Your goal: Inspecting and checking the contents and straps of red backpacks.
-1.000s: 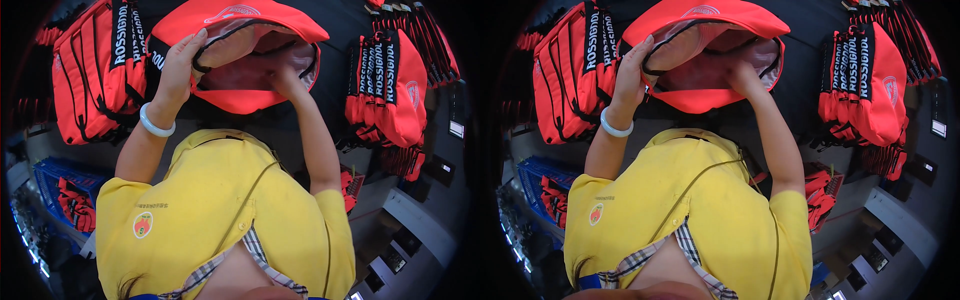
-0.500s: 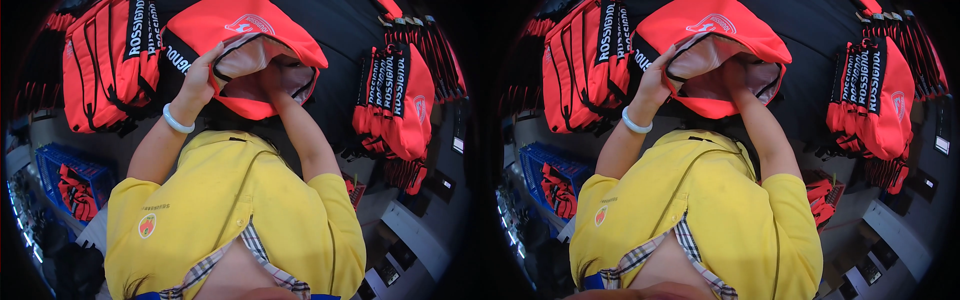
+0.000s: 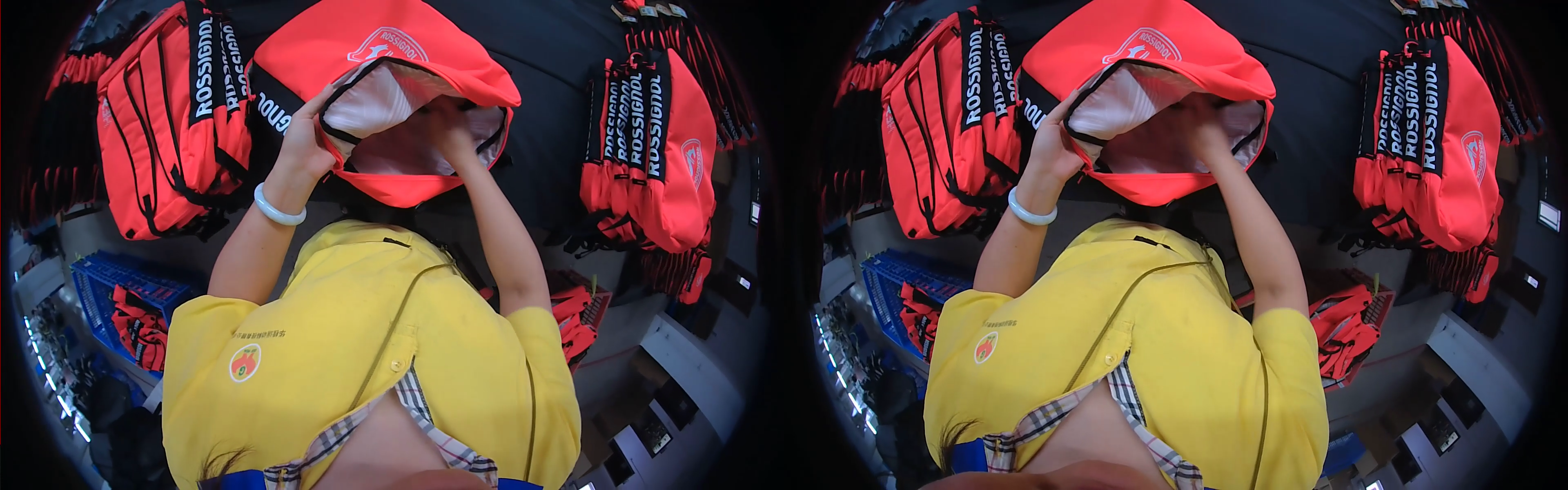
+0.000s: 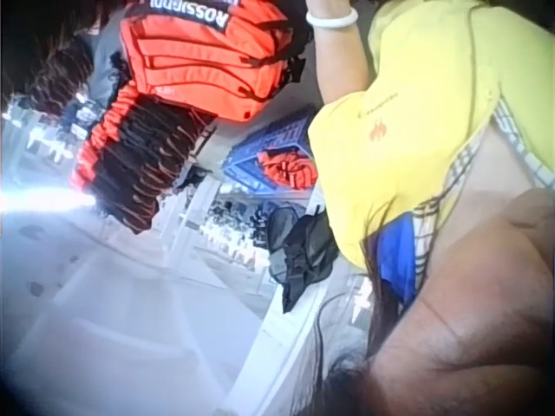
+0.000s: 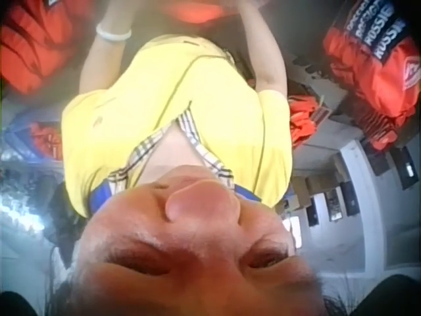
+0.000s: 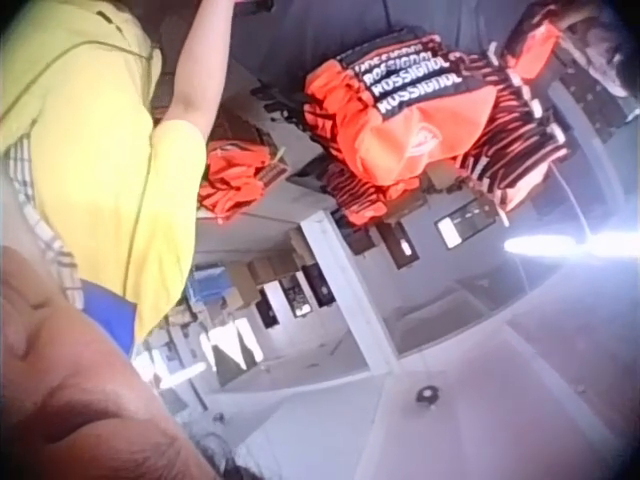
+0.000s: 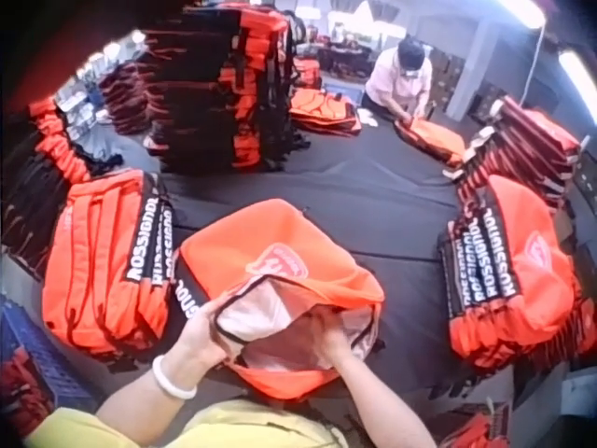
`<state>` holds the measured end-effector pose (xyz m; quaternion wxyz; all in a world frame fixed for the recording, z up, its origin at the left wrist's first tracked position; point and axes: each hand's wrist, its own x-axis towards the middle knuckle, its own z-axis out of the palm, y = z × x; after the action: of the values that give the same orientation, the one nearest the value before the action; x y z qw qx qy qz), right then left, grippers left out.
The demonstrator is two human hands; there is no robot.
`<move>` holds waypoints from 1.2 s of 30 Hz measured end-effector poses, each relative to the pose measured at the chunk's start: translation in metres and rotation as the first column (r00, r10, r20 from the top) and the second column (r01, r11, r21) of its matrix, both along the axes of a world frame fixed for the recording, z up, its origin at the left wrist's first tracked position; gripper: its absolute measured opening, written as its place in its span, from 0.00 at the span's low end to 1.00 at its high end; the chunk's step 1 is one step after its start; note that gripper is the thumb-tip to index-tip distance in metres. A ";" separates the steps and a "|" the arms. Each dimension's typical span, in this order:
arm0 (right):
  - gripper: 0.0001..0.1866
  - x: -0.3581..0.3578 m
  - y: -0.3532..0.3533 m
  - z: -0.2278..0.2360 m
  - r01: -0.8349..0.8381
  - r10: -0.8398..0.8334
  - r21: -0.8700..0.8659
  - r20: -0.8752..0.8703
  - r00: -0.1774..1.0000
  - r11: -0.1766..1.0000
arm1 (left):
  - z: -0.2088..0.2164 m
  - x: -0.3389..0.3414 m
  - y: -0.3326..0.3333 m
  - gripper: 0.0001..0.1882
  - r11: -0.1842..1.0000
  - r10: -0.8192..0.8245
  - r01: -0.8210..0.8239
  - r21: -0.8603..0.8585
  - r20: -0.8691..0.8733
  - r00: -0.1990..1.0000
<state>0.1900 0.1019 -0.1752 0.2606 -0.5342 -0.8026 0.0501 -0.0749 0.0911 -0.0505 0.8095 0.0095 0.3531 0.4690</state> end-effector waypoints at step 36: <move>0.25 -0.044 -0.164 0.361 -0.724 0.115 0.366 -0.921 -0.372 0.585 | 0.006 0.007 -0.011 0.20 0.950 -0.297 0.297 0.098 -0.021 0.955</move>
<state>0.1460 -0.0622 0.1853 0.5832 0.0281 -0.4335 0.6864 -0.0679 0.0799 -0.0447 0.8682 0.1043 0.3263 0.3589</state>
